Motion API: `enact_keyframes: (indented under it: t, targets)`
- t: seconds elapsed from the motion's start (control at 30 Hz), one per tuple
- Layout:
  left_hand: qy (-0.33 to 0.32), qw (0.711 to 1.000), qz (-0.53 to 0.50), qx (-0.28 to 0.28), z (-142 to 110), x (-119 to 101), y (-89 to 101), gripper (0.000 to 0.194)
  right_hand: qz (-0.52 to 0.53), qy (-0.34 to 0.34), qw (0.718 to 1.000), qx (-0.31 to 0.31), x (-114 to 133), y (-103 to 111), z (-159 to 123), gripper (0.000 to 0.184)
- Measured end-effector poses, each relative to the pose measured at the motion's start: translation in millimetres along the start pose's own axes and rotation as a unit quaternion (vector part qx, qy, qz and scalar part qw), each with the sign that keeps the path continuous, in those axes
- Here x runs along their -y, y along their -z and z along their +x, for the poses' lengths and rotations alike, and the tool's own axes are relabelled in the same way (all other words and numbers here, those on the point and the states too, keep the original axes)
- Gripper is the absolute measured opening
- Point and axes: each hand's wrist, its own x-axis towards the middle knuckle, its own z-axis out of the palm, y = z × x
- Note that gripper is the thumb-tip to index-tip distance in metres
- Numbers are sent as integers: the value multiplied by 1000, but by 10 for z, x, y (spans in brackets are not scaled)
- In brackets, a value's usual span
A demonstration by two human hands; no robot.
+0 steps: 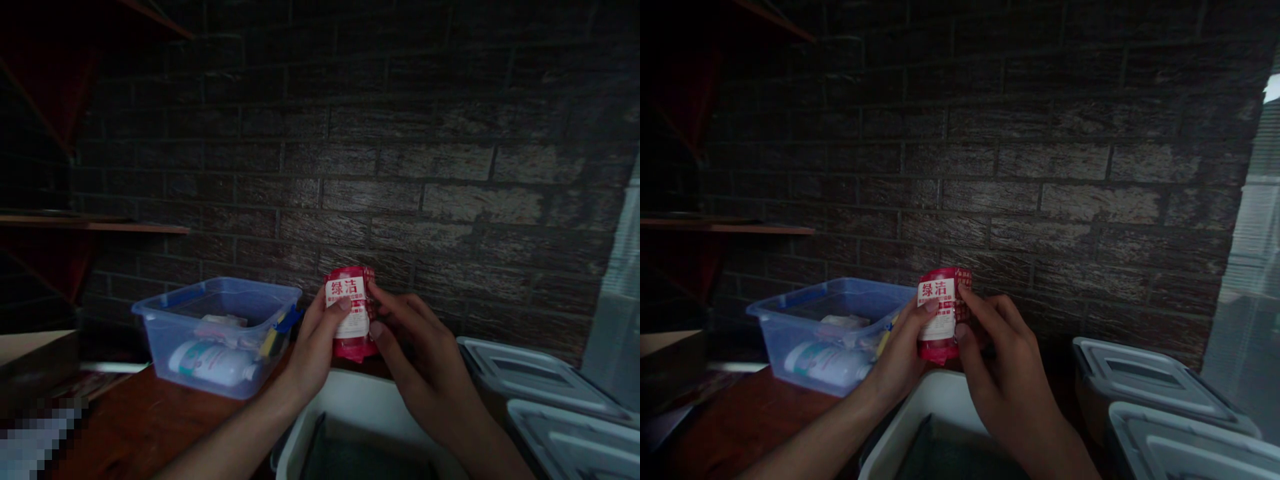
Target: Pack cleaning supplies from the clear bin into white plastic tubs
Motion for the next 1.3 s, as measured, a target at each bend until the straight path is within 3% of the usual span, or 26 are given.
enact_keyframes:
  t: [0.77, 1.3]
  targets:
    - [21, 997, -51, 48, -5, 56, 58, 39, 18, -14, 999, 36, -5, 24, -3, 56]
    - [21, 998, -16, 61, -2, 34, 61, 41, -14, -20, 999, 45, -23, 38, 5, 54]
